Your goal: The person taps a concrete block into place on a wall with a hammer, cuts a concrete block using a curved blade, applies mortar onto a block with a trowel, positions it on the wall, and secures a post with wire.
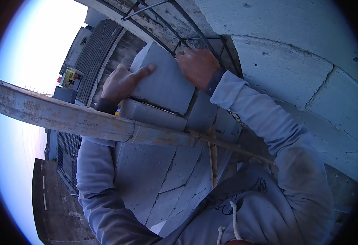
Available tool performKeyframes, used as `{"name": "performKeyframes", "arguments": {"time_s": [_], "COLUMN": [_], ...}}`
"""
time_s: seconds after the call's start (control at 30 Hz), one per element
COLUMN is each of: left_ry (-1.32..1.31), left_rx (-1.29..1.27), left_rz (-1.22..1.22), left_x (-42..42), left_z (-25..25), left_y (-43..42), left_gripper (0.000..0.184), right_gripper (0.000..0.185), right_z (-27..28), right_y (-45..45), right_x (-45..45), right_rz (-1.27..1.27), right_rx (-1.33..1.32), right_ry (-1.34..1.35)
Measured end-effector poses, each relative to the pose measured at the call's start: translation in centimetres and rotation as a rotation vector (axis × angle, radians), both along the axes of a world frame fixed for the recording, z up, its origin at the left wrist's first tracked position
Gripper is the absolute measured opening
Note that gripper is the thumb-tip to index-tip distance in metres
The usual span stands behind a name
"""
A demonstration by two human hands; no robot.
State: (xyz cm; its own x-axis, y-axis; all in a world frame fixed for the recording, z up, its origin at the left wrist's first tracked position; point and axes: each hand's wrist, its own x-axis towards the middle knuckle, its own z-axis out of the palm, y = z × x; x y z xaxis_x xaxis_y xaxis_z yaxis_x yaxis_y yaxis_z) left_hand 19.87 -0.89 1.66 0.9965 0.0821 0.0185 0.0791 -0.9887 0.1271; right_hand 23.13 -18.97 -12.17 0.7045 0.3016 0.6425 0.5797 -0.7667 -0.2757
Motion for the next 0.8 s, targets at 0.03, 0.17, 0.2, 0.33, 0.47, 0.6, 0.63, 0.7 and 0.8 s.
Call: {"name": "performKeyframes", "arguments": {"time_s": [0.03,0.17,0.2,0.33,0.47,0.6,0.63,0.7,0.8], "left_ry": [0.011,0.024,0.021,0.118,0.081,0.038,0.032,0.039,0.072], "left_rx": [-0.021,-0.039,-0.048,-0.103,-0.07,-0.058,-0.064,-0.058,-0.048], "left_rz": [0.013,-0.02,-0.044,-0.063,-0.02,-0.081,-0.112,-0.073,-0.07], "left_x": [0.1,-1.0,-1.1,-1.4,-0.6,-0.3,-0.2,-0.6,-0.9], "left_z": [-0.2,0.4,0.4,1.1,0.2,-0.2,-0.3,0.0,0.3], "left_y": [0.2,-0.8,-0.9,-1.4,-0.4,-0.1,-0.1,-0.4,-1.0], "left_gripper": [0.079,0.082,0.083,0.094,0.092,0.092,0.092,0.091,0.092], "right_gripper": [0.017,0.016,0.016,0.015,0.014,0.015,0.015,0.015,0.015], "right_z": [-0.1,-0.3,0.0,-0.2,-0.4,-0.6,-0.6,-0.7,-0.8], "right_y": [0.1,-0.1,-0.3,-0.3,-0.4,-0.2,-0.3,-0.3,-0.4], "right_x": [0.0,0.3,0.2,0.3,0.4,0.6,0.6,0.6,0.6], "right_rz": [0.0,0.037,0.04,0.039,0.06,0.079,0.078,0.092,0.088], "right_rx": [-0.004,0.023,-0.008,0.014,0.04,0.106,0.115,0.14,0.154], "right_ry": [0.0,-0.039,-0.017,-0.011,-0.028,-0.096,-0.09,-0.118,-0.121]}}
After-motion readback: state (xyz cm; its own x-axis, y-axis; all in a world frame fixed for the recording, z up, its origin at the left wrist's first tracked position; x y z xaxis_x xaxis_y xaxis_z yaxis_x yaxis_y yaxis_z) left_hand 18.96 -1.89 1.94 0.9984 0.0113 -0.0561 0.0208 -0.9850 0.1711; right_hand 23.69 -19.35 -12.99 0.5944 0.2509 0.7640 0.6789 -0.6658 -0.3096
